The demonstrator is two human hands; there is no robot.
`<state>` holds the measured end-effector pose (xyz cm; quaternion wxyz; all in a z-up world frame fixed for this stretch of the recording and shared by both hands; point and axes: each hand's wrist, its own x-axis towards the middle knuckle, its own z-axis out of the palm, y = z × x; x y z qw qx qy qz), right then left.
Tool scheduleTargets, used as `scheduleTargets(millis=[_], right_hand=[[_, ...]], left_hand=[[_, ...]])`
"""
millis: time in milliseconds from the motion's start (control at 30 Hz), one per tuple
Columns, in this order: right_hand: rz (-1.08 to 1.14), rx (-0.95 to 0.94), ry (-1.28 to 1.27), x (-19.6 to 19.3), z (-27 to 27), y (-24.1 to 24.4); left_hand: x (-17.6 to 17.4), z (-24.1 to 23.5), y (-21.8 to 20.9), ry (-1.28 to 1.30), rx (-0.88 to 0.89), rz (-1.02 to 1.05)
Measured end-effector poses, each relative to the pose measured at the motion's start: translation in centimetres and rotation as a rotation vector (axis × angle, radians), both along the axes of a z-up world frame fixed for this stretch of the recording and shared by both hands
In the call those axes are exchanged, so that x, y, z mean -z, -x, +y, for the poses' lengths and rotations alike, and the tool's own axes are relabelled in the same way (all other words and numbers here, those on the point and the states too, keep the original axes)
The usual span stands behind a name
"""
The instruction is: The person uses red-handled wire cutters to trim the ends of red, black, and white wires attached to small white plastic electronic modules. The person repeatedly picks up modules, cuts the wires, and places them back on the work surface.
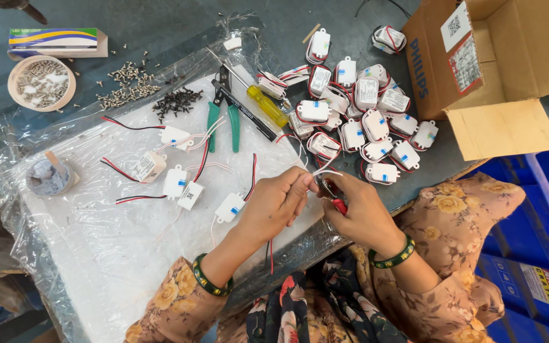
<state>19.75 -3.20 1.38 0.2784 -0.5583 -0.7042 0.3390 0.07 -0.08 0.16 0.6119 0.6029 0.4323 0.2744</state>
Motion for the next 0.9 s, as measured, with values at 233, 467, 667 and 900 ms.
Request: scheduleTargets(millis=[233,467,667,900], right_hand=[[-0.006,0.020,0.014,-0.2,-0.1,-0.1],[-0.011,0.017,0.019,-0.3,0.0,0.3],[-0.073,-0.040,0.077,-0.3,0.9,0.3],[-0.144,-0.052,0.112,-0.1,1.6,0.9]], left_hand=[[-0.1,0.0,-0.2,-0.038,0.065,0.004],[-0.2,0.2,0.0,-0.038,0.077,0.034],[-0.1,0.6,0.4,-0.031,0.064,0.101],[0.8,0.9,0.7,-0.038,0.027,0.086]])
